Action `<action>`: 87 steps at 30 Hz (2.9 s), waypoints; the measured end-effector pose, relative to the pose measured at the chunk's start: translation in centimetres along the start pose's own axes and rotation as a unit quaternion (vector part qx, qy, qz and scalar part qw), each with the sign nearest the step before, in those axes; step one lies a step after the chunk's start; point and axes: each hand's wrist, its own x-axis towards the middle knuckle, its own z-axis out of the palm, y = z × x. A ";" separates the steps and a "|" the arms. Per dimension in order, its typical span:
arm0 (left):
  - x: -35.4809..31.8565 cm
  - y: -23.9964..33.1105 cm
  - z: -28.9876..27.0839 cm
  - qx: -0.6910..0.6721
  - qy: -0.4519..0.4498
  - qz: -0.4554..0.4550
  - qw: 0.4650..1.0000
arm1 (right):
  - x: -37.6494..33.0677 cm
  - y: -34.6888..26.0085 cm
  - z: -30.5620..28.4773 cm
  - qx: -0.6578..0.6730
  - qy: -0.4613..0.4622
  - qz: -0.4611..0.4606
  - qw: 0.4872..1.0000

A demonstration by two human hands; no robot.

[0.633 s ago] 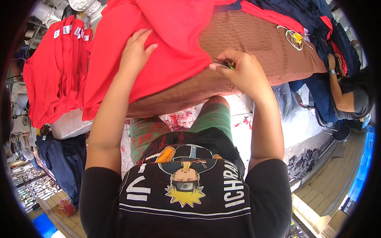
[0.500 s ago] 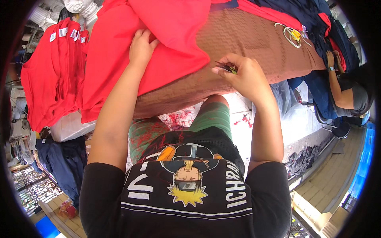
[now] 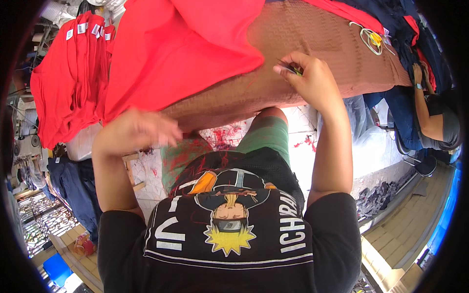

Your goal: The person uses thread nippers to trim excess threads and loose fabric ends from the necklines and tags of several red shirts on a workspace.

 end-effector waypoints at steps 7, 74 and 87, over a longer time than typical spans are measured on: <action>3.5 -0.9 3.2 0.208 0.302 -0.050 0.929 | 2.4 2.6 2.9 -0.097 0.064 -0.078 0.990; 13.5 -3.5 1.5 0.069 0.335 -0.022 0.940 | -1.5 -2.9 9.3 -0.008 0.054 -0.137 0.989; 13.5 -3.3 1.4 0.042 0.323 -0.023 0.945 | -1.8 -3.4 9.0 -0.062 0.066 -0.159 0.983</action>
